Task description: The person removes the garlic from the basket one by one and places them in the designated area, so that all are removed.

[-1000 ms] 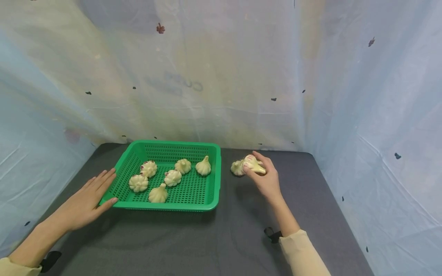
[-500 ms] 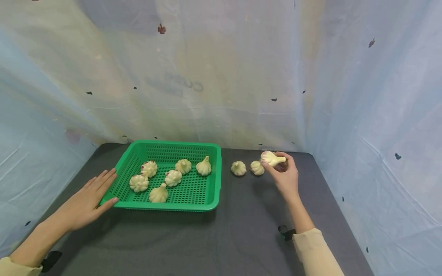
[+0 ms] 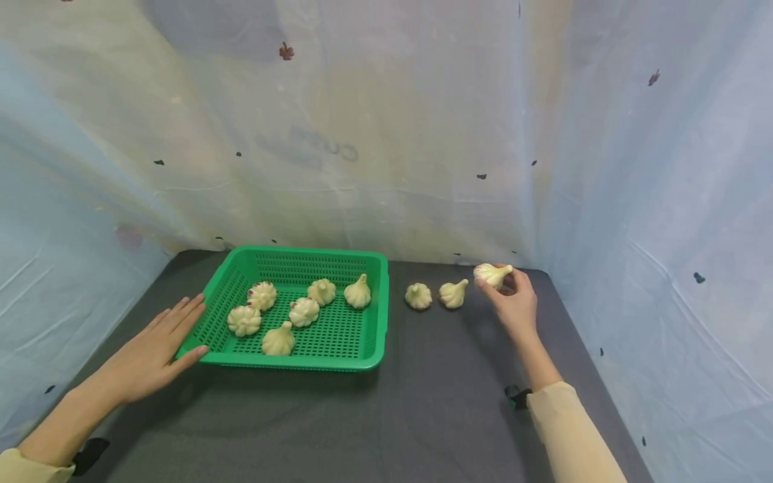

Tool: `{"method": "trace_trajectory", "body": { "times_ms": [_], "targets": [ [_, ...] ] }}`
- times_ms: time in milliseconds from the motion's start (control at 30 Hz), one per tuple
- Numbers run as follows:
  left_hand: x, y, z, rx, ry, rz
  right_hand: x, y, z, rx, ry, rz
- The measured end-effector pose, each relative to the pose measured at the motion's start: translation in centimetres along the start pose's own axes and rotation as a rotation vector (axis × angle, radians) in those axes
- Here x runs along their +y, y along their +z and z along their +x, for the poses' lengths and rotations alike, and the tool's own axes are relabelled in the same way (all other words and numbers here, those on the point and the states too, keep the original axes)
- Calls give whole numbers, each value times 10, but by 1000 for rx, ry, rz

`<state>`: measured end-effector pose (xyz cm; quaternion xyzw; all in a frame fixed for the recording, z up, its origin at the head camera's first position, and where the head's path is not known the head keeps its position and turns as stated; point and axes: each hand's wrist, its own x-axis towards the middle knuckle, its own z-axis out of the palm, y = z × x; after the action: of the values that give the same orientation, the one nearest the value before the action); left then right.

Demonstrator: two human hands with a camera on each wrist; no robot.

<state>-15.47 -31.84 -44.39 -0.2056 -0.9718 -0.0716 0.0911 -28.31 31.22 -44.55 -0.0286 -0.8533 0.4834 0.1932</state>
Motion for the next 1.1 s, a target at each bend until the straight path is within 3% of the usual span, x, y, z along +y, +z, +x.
{"method": "trace_trajectory", "body": {
  "times_ms": [267, 567, 800, 1100],
  "targets": [
    [1, 0, 0, 3, -6, 0, 24, 2, 11, -65, 64, -86],
    [1, 1, -1, 19, 0, 1, 41, 7, 18, -208, 98, -200],
    [1, 2, -1, 18, 1, 2, 48, 11, 22, -292, 30, -314],
    [1, 2, -1, 24, 2, 3, 56, 13, 26, -342, -17, -317]
  ]
}}
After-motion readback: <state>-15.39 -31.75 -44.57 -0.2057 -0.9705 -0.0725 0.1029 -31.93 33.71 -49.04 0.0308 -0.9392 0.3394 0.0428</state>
